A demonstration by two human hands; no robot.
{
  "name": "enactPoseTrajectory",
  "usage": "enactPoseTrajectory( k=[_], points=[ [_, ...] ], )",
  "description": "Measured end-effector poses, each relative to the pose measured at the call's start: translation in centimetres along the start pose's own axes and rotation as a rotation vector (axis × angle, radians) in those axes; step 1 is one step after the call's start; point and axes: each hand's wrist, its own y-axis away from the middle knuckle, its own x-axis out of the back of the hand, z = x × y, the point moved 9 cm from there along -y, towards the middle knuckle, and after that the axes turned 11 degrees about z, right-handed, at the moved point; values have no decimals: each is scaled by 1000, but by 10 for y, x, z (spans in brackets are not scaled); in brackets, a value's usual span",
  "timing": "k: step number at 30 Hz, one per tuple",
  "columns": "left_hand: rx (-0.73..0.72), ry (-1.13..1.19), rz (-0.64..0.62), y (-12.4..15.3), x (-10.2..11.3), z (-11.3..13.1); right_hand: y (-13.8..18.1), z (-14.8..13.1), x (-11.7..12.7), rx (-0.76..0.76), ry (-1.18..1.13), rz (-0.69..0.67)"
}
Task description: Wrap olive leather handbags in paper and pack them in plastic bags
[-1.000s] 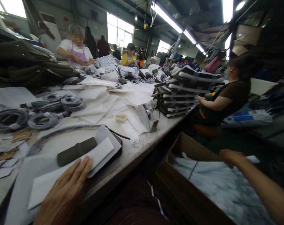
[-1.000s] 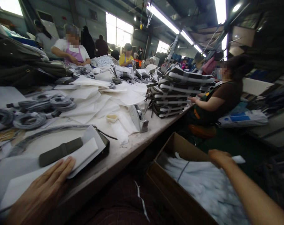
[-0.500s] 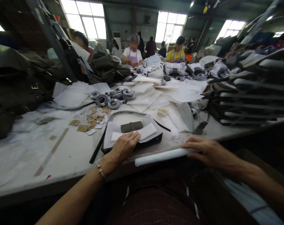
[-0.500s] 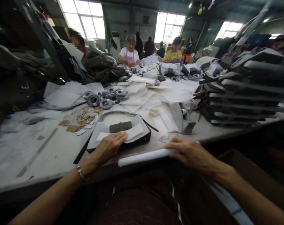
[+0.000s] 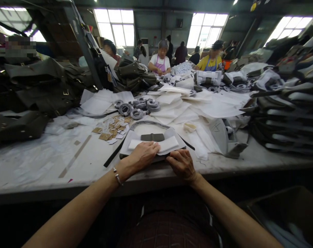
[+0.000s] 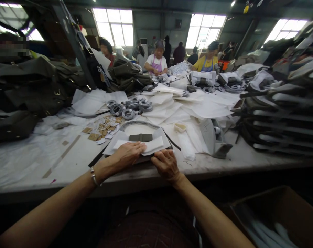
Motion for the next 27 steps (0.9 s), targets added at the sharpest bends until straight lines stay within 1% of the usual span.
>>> enactPoseTrajectory(
  k=[2,4,8,10,12,14,16,19,24,27],
  points=[
    [50,-52,23,3,-1,4,6,3,-4,-21,5,9],
    [100,-86,43,7,-5,6,8,3,-2,-25,-20,-5],
    [140,-119,117,17,-14,9,1,-6,16,-18,-113,-21],
    [136,-136,171,22,-20,10,-7,-11,20,-8,-99,-29],
    [130,-160,227,28,-24,12,-15,-13,12,4,-52,-80],
    [119,-186,279,32,-26,14,-18,-11,-3,9,-20,-138],
    [110,-208,313,35,-27,15,-17,-10,-17,8,-13,-160],
    [107,-218,307,36,-28,15,-10,-10,-29,-33,7,-146],
    [74,-227,232,34,-28,15,1,-18,-30,-143,53,-97],
    [61,-251,228,33,-27,16,4,-19,-31,-161,43,-71]
  ],
)
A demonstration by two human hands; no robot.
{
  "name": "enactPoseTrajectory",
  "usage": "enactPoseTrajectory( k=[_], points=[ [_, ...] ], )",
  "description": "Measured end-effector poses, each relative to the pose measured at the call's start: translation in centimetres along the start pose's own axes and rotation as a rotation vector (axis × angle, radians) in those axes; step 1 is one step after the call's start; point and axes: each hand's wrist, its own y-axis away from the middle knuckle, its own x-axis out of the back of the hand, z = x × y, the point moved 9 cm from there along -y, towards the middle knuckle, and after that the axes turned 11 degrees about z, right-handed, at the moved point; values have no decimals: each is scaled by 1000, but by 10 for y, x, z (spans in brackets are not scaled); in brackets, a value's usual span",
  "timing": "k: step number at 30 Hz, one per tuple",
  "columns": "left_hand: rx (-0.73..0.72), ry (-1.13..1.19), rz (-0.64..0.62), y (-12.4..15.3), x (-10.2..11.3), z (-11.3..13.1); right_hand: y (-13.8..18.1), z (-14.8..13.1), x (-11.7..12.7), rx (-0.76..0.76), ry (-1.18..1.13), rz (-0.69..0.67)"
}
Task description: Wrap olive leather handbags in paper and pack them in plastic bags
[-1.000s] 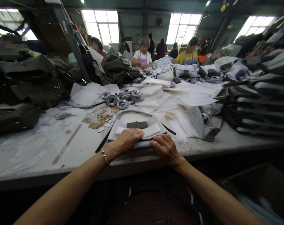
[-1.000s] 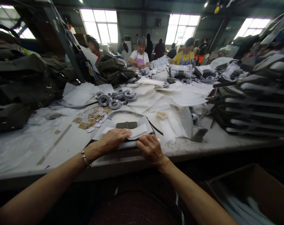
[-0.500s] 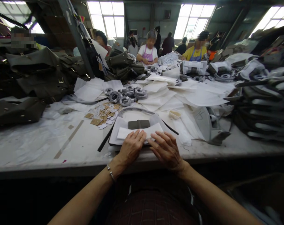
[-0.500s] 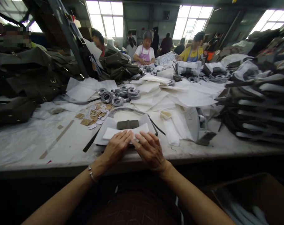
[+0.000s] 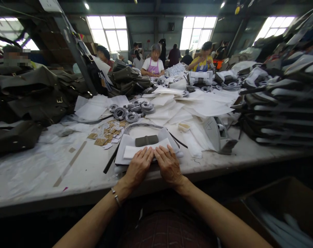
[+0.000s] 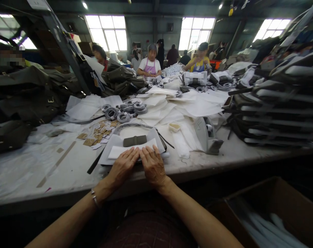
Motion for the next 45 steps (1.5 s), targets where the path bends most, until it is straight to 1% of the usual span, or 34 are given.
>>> enactPoseTrajectory(
  k=[3,8,10,14,17,20,24,28,32,35,39,42,45],
  points=[
    [19,-22,3,0,1,1,1,4,2,27,-27,12],
    [0,-87,-72,0,-2,10,4,6,3,183,-27,-88],
    [-6,-127,-99,-3,-4,13,6,7,3,233,-22,-101],
    [-8,-202,-101,-9,-7,16,6,11,2,260,-2,-81],
    [-29,-201,-75,-13,-6,16,5,12,-1,267,18,-100],
    [-60,-155,-35,-16,-2,14,1,12,-1,264,25,-120],
    [-84,-121,-22,-18,3,5,-4,12,-5,275,64,-137],
    [-76,-118,-37,-18,3,-6,-8,10,-16,337,143,-134],
    [-50,-144,-33,-17,2,-11,-20,10,-23,375,99,-149],
    [19,-166,2,-18,3,-15,-34,10,-28,381,27,-227],
    [89,-211,124,-19,12,-21,-49,5,-31,349,-6,-283],
    [80,-236,200,-16,16,-25,-56,0,-30,292,9,-307],
    [22,-199,256,-10,18,-25,-61,-5,-27,239,9,-397]
  ],
)
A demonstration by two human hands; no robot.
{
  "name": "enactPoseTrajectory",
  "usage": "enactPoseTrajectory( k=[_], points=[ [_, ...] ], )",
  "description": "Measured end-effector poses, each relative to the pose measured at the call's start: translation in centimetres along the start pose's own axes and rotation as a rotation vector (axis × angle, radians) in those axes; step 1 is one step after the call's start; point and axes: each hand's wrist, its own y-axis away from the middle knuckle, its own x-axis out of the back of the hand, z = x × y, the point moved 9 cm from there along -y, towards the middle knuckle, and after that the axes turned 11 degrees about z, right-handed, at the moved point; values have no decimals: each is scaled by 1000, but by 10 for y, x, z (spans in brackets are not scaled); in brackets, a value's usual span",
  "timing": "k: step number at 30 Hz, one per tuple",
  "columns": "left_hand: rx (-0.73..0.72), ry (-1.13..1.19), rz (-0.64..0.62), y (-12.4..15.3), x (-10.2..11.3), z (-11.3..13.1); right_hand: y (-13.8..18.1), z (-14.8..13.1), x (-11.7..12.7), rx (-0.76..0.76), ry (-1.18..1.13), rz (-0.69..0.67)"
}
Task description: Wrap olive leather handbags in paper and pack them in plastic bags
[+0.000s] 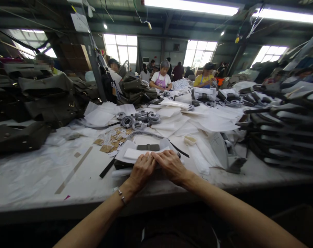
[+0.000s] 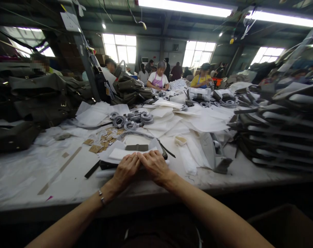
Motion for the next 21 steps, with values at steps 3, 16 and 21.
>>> enactPoseTrajectory(
  k=[3,16,21],
  points=[
    [-23,45,55,6,5,-2,-3,1,5,-47,-44,-100],
    [52,107,55,19,-3,6,30,3,-8,19,-97,143],
    [100,195,-87,13,-7,-1,24,6,-12,39,-91,156]
  ],
)
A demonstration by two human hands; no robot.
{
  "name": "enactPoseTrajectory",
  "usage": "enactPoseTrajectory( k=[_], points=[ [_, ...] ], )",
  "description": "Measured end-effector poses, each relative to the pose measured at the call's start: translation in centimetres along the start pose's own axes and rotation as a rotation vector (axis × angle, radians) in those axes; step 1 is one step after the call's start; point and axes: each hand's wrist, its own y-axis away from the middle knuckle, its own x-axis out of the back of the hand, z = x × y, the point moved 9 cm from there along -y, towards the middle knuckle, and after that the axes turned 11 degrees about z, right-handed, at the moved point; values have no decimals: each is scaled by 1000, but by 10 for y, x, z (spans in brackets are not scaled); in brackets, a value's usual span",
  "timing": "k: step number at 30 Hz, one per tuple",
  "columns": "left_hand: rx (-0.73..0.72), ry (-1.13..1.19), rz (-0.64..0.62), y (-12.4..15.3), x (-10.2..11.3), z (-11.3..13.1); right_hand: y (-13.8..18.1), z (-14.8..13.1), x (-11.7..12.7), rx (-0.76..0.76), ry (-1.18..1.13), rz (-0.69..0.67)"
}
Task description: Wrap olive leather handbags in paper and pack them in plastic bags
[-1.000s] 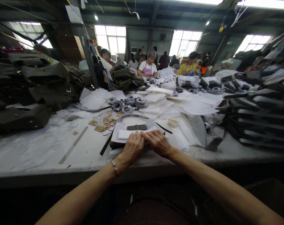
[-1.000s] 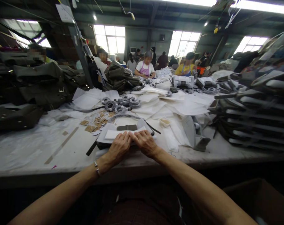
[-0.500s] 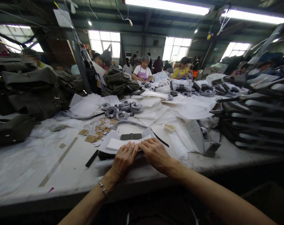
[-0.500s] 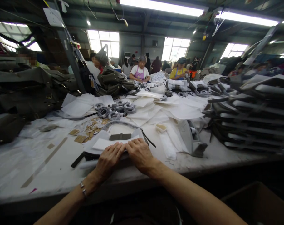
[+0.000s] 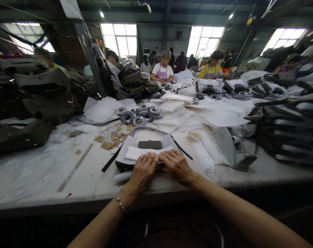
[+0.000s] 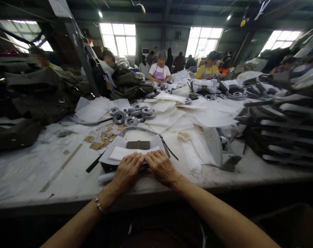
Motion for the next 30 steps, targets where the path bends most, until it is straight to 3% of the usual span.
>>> enactPoseTrajectory(
  k=[4,10,13,21,25,30],
  points=[
    [14,40,-85,-6,-3,-5,2,-1,1,59,39,31],
    [-8,3,-31,2,-8,-1,6,-2,0,117,23,-19],
    [-12,-33,-4,8,-6,4,8,-2,2,116,8,19],
    [-127,-256,-239,8,-17,21,13,-1,0,39,31,71],
    [-172,-197,-227,1,-15,18,12,-4,1,26,48,31],
    [-121,-16,-196,-24,4,0,5,-4,9,27,156,-17]
  ],
)
